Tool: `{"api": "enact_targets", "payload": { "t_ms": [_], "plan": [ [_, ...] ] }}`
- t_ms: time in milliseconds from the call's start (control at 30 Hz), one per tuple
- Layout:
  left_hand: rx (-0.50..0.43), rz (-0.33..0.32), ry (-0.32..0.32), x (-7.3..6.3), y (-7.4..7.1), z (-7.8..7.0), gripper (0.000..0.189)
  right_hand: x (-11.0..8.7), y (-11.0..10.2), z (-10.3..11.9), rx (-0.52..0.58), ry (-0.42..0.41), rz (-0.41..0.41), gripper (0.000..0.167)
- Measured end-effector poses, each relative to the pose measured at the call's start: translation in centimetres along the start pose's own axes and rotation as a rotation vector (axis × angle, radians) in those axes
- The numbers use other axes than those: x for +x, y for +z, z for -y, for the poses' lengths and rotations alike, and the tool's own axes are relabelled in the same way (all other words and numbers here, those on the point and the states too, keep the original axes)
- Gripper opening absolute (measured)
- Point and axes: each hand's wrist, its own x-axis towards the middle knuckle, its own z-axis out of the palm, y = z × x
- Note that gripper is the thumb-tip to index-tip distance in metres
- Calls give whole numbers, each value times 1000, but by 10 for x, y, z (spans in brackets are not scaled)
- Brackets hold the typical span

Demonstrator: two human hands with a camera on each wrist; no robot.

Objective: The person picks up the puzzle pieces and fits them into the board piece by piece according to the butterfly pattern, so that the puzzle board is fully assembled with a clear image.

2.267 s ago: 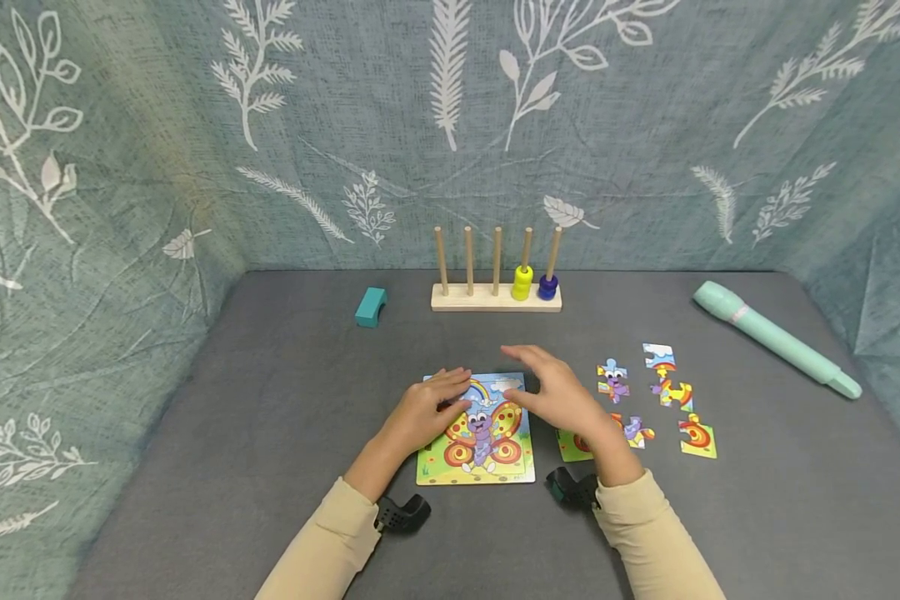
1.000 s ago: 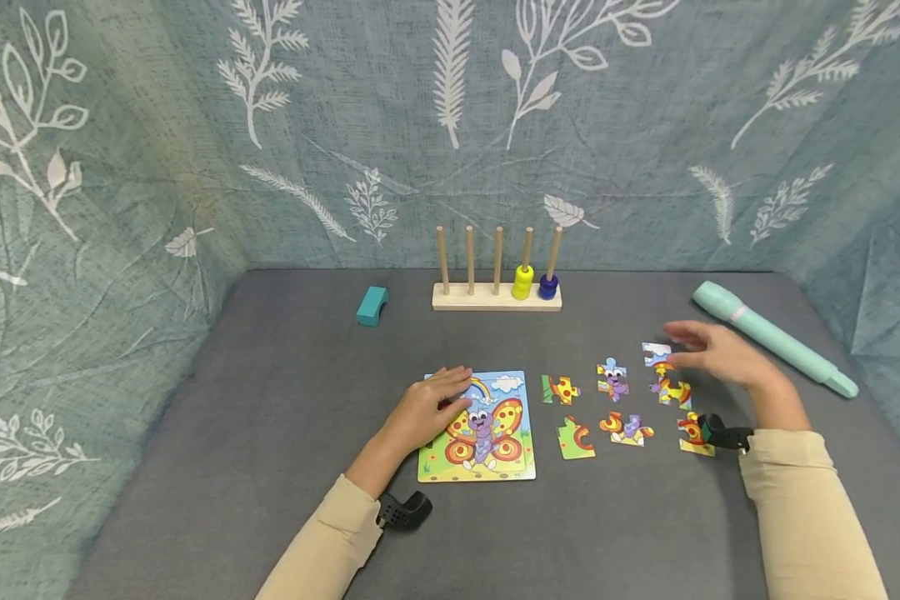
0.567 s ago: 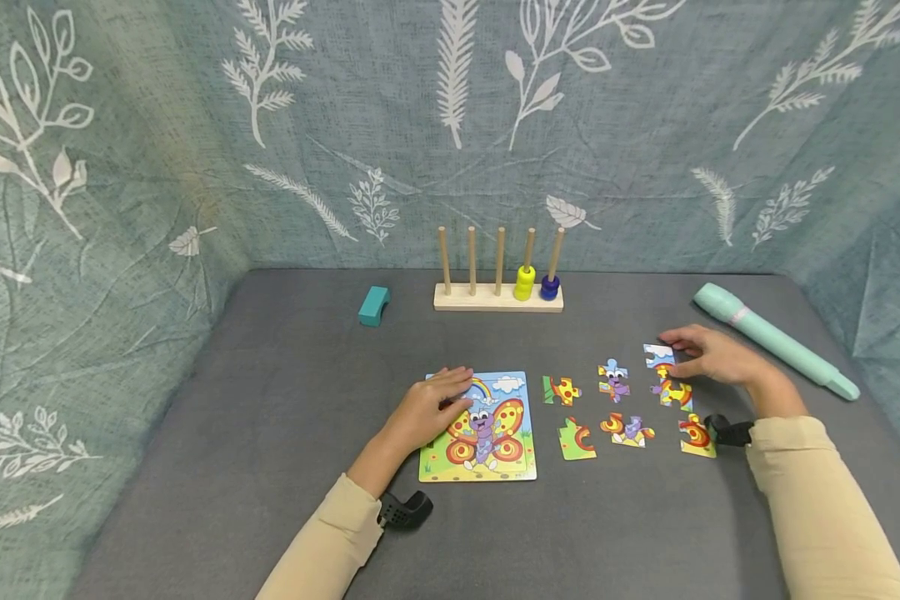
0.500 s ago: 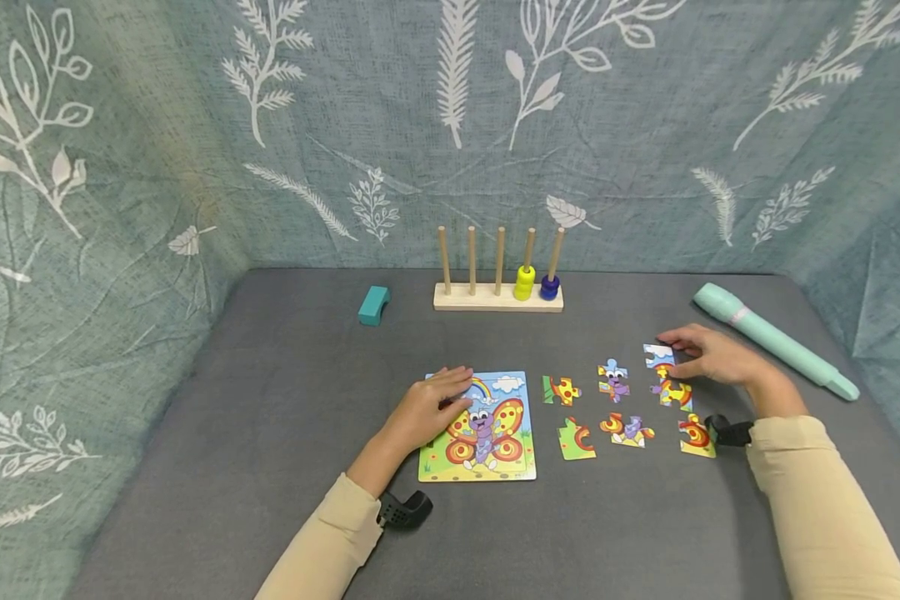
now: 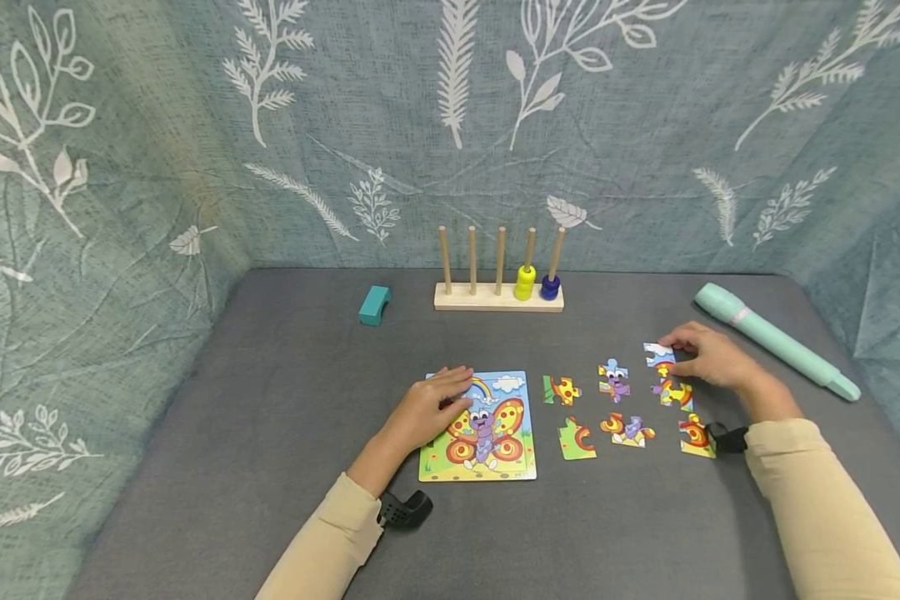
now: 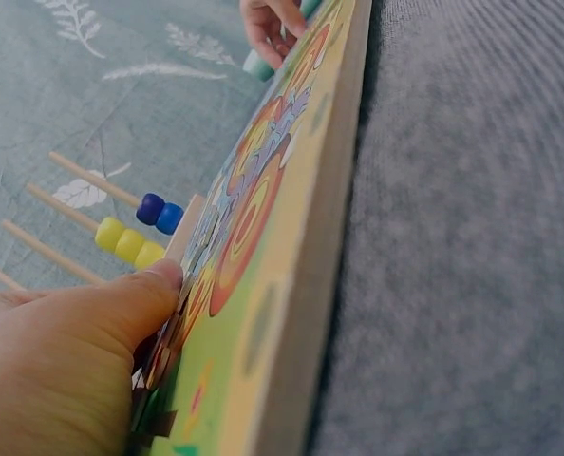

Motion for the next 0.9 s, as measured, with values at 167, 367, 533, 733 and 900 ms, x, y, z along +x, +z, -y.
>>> {"api": "enact_targets", "payload": {
  "t_ms": [167, 367, 533, 733, 900],
  "plan": [
    [2, 1, -1, -1, 0, 0, 38, 0, 1, 0, 31, 25, -2, 35],
    [5, 2, 0, -1, 2, 1, 39, 0, -1, 3, 20, 66, 32, 37],
    [-5, -1, 3, -2, 2, 1, 38, -2, -4, 13, -1, 35, 30, 39],
    [1, 0, 0, -1, 1, 1, 38, -3, -3, 30, -39, -36, -18, 37],
    [-8, -2, -3, -1, 0, 1, 38, -3, 0, 47, -50, -96, -55, 36]
  ]
}}
